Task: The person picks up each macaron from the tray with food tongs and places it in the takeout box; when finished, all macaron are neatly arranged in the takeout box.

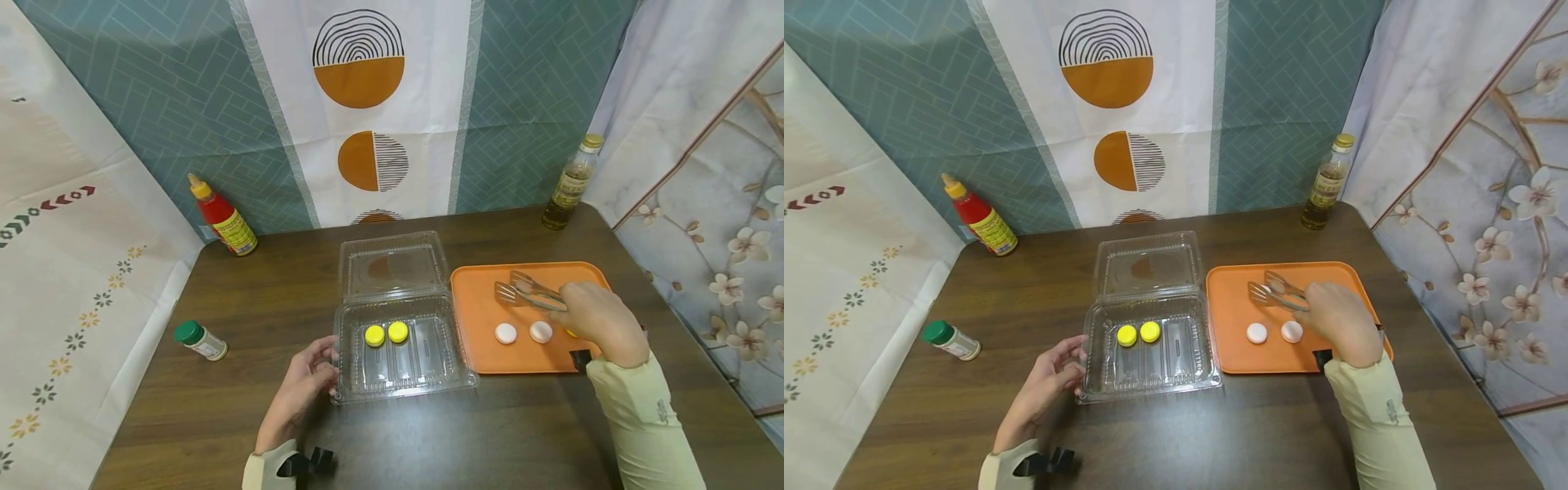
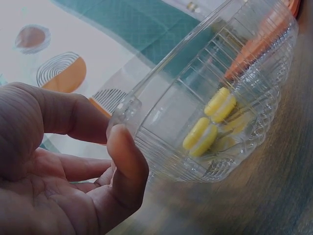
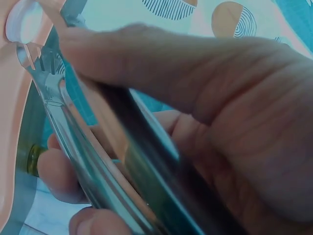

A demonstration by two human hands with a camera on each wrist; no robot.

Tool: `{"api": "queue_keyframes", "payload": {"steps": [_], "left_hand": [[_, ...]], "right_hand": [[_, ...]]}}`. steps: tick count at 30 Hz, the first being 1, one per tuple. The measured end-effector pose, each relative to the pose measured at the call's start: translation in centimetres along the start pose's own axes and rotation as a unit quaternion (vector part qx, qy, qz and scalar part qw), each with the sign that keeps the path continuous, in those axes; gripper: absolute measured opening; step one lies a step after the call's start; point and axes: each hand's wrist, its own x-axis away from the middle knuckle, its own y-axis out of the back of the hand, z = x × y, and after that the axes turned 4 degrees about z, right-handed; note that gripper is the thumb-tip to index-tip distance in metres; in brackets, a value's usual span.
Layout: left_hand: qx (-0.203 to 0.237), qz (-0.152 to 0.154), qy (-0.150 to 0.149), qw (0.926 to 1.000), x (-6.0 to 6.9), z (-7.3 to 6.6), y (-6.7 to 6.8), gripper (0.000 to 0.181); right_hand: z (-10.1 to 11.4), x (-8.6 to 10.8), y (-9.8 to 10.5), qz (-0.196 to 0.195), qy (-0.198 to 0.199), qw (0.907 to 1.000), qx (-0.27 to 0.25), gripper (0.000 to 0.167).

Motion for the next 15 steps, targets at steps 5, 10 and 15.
{"api": "queue_keyframes", "payload": {"steps": [5, 10, 15], "left_hand": [[0.012, 0.006, -0.003, 0.9999, -0.04, -0.01, -0.01, 0.059], [0.021, 0.006, 0.000, 0.9998, -0.07, 0.03, -0.04, 0.059], [0.022, 0.005, -0.001, 0.9998, -0.08, 0.09, -0.03, 0.059]], "right_hand": [[-0.13, -0.21, -0.10, 0.002, 0.001, 1.0000, 0.007, 0.029], [-0.18, -0.33, -0.14, 0.001, -0.002, 0.9999, 0.014, 0.029], [-0.15, -0.31, -0.08, -0.004, 0.001, 0.9997, 0.023, 0.028]]}}
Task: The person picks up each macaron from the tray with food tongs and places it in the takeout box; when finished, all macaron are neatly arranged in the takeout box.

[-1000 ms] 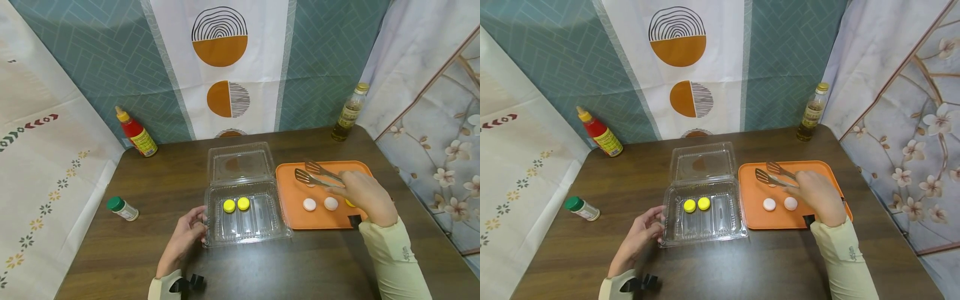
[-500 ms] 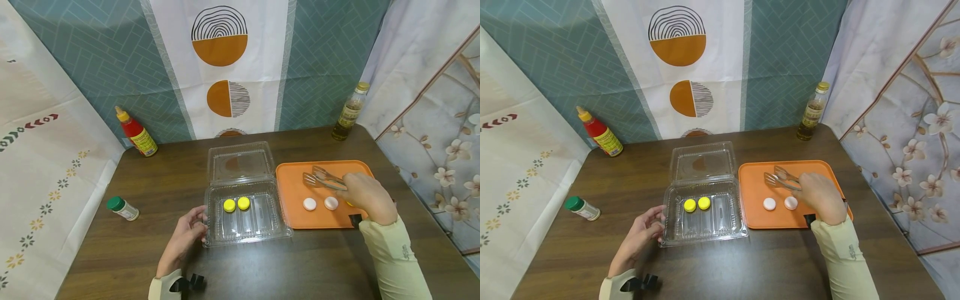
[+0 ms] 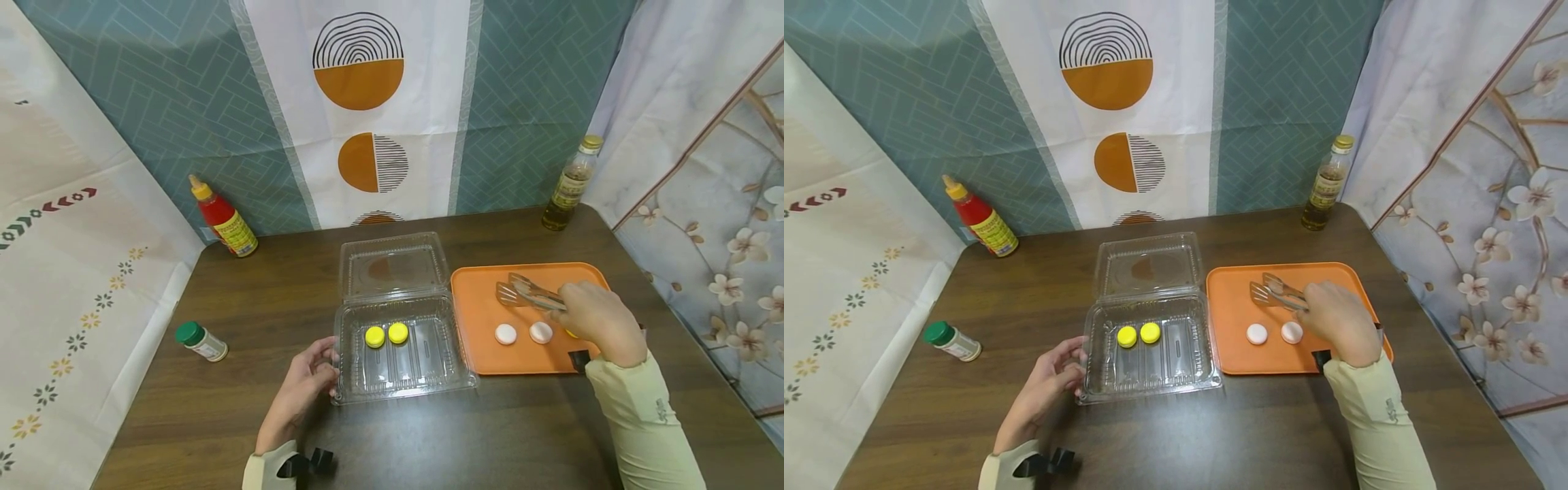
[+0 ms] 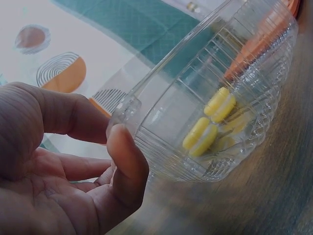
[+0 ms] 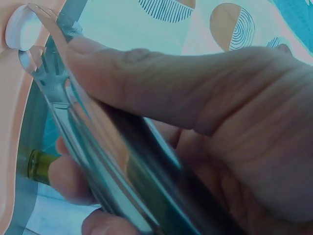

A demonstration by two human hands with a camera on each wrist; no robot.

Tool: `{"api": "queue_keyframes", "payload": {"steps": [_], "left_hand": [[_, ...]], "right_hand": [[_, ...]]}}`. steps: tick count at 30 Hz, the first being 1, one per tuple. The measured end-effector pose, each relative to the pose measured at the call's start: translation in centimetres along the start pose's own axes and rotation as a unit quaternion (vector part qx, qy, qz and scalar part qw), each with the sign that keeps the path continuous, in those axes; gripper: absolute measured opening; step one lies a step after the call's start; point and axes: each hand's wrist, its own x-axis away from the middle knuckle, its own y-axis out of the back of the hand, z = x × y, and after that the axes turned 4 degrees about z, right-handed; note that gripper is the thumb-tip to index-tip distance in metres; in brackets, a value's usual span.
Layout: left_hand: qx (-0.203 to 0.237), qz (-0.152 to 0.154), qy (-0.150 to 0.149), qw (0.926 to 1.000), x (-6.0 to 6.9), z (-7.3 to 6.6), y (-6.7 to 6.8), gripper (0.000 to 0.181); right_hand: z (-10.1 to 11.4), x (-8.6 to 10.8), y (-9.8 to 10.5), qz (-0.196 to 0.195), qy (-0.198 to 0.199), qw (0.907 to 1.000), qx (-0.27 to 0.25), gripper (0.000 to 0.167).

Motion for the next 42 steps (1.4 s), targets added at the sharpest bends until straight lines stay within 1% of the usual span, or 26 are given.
{"api": "queue_keyframes", "payload": {"steps": [3, 5, 7, 11, 14, 20, 23, 27, 31, 37, 42], "left_hand": [[-0.001, 0.001, -0.004, 1.0000, 0.0, 0.0, 0.0, 0.059], [-0.001, 0.001, -0.005, 1.0000, 0.0, 0.1, 0.0, 0.059], [-0.002, 0.003, -0.006, 1.0000, 0.1, 0.0, -0.1, 0.059], [-0.010, -0.001, -0.007, 0.9999, 0.2, 0.0, 0.0, 0.058], [-0.015, -0.004, -0.011, 0.9998, 0.1, -0.1, 0.0, 0.058], [-0.009, -0.005, -0.009, 0.9999, 0.0, -0.1, 0.0, 0.058], [-0.008, -0.006, -0.007, 0.9999, 0.0, -0.1, 0.0, 0.058], [-0.009, -0.004, -0.007, 0.9999, 0.1, -0.1, 0.0, 0.058], [-0.011, -0.003, -0.007, 0.9999, 0.1, -0.1, 0.0, 0.057], [-0.009, -0.004, -0.004, 0.9999, 0.1, -0.2, -0.1, 0.058], [-0.013, -0.010, 0.004, 0.9999, 0.0, -0.3, -0.3, 0.058]], "right_hand": [[0.1, 0.1, 0.0, -0.013, 0.007, 0.9999, 0.005, 0.028], [0.2, 0.2, 0.0, -0.030, 0.017, 0.9994, 0.010, 0.028], [0.4, 0.4, 0.0, -0.054, 0.028, 0.9981, 0.011, 0.028], [0.9, 0.9, 0.1, -0.110, 0.062, 0.9920, 0.011, 0.028], [1.4, 1.3, 0.3, -0.140, 0.079, 0.9869, 0.015, 0.027], [2.2, 1.9, 0.6, -0.168, 0.102, 0.9802, 0.018, 0.023], [2.5, 2.0, 0.6, -0.174, 0.125, 0.9766, 0.016, 0.021], [2.8, 2.0, 0.5, -0.171, 0.151, 0.9733, 0.020, 0.023], [3.2, 1.7, 0.3, -0.165, 0.160, 0.9729, 0.025, 0.021], [4.0, 1.7, -0.1, -0.151, 0.157, 0.9758, 0.021, 0.019], [5.1, 1.6, -0.6, -0.146, 0.173, 0.9737, 0.026, 0.022]]}}
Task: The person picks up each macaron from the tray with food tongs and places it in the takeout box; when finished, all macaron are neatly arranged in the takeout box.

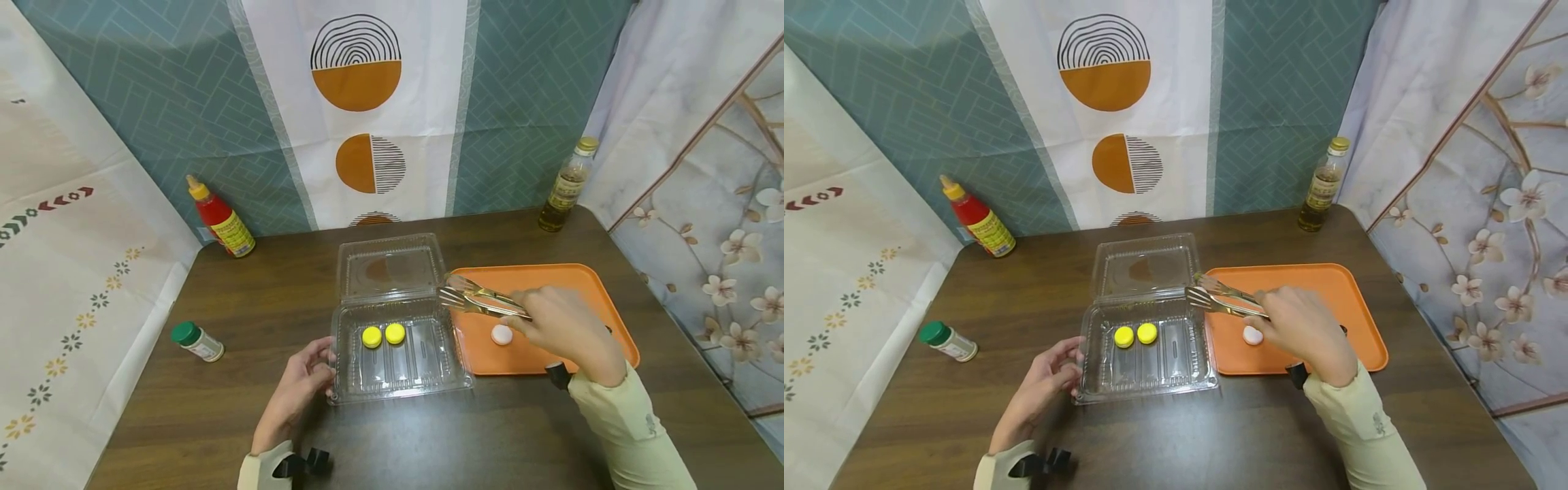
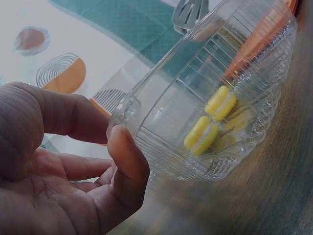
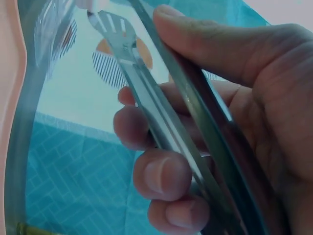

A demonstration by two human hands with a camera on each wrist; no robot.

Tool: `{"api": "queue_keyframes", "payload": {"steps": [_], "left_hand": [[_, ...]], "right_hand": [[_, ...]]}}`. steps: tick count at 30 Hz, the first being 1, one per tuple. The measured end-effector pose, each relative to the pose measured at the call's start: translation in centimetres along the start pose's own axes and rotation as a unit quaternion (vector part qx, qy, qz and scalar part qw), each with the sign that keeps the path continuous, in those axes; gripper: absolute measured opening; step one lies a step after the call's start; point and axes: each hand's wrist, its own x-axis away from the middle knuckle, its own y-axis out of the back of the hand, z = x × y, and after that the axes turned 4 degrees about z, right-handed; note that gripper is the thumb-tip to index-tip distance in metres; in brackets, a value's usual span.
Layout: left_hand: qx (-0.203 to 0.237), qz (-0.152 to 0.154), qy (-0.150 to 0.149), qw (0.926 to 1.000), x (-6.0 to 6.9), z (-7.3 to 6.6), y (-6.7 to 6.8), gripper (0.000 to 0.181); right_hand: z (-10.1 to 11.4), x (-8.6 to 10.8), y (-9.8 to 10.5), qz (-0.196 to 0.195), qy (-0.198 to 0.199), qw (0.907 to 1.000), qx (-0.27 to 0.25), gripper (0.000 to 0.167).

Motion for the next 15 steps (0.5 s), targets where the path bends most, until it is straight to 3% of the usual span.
{"api": "queue_keyframes", "payload": {"steps": [8, 15], "left_hand": [[-0.003, 0.001, 0.001, 1.0000, 0.1, -0.1, 0.1, 0.058], [-0.007, -0.002, 0.002, 1.0000, 0.1, 0.0, 0.1, 0.058]], "right_hand": [[1.5, -0.8, -1.5, 0.001, 0.049, 0.9984, 0.028, 0.021], [2.7, -1.3, -3.2, -0.004, 0.066, 0.9967, 0.046, 0.024]]}}
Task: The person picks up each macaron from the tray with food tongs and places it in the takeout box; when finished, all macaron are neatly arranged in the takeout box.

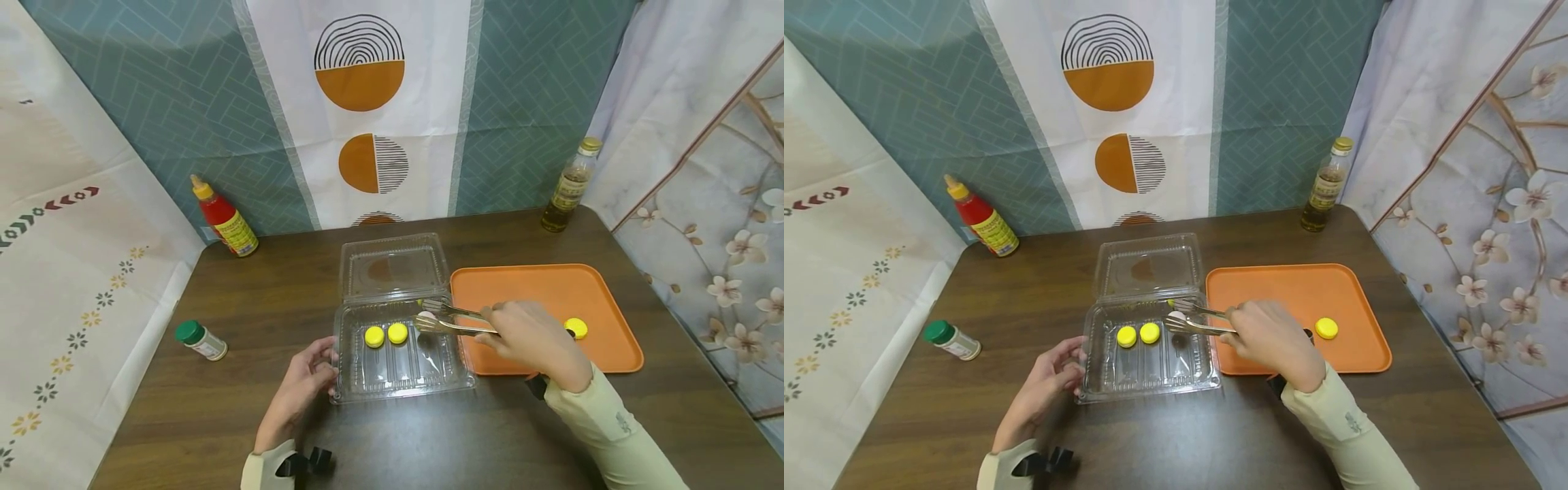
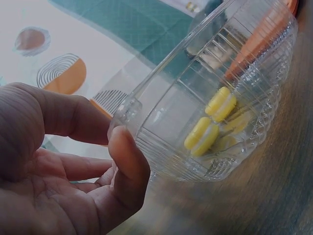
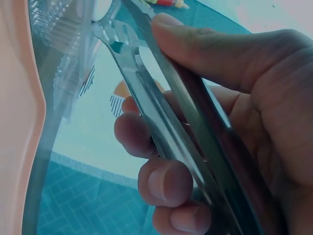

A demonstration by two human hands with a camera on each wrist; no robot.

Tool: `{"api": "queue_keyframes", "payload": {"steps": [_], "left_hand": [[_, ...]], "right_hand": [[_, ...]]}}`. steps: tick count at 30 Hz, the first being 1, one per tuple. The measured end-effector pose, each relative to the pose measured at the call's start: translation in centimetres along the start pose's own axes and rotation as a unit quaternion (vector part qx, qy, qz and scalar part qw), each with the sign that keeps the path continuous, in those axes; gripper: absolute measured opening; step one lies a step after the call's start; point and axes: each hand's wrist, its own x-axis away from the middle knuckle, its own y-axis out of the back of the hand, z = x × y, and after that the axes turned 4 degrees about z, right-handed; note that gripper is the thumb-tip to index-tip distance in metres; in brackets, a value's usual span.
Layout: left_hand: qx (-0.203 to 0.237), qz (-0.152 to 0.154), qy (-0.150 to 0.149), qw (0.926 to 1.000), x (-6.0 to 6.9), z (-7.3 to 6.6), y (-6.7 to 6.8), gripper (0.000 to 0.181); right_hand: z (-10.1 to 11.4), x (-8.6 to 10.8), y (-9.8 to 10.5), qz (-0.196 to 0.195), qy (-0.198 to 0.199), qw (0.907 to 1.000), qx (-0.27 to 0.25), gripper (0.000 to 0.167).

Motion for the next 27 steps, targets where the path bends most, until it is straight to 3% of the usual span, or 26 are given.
{"api": "queue_keyframes", "payload": {"steps": [12, 19, 27], "left_hand": [[-0.019, -0.001, -0.001, 0.9998, 0.0, 0.1, 0.0, 0.057], [-0.018, -0.004, 0.001, 0.9998, 0.1, 0.1, 0.0, 0.057], [-0.012, 0.007, -0.008, 0.9999, 0.1, -0.1, -0.1, 0.058]], "right_hand": [[1.0, -1.1, -1.5, 0.019, -0.002, 0.9995, 0.025, 0.030], [1.6, -1.3, -1.9, 0.049, -0.014, 0.9984, 0.025, 0.027], [1.9, -1.2, -2.0, 0.036, -0.015, 0.9990, 0.025, 0.027]]}}
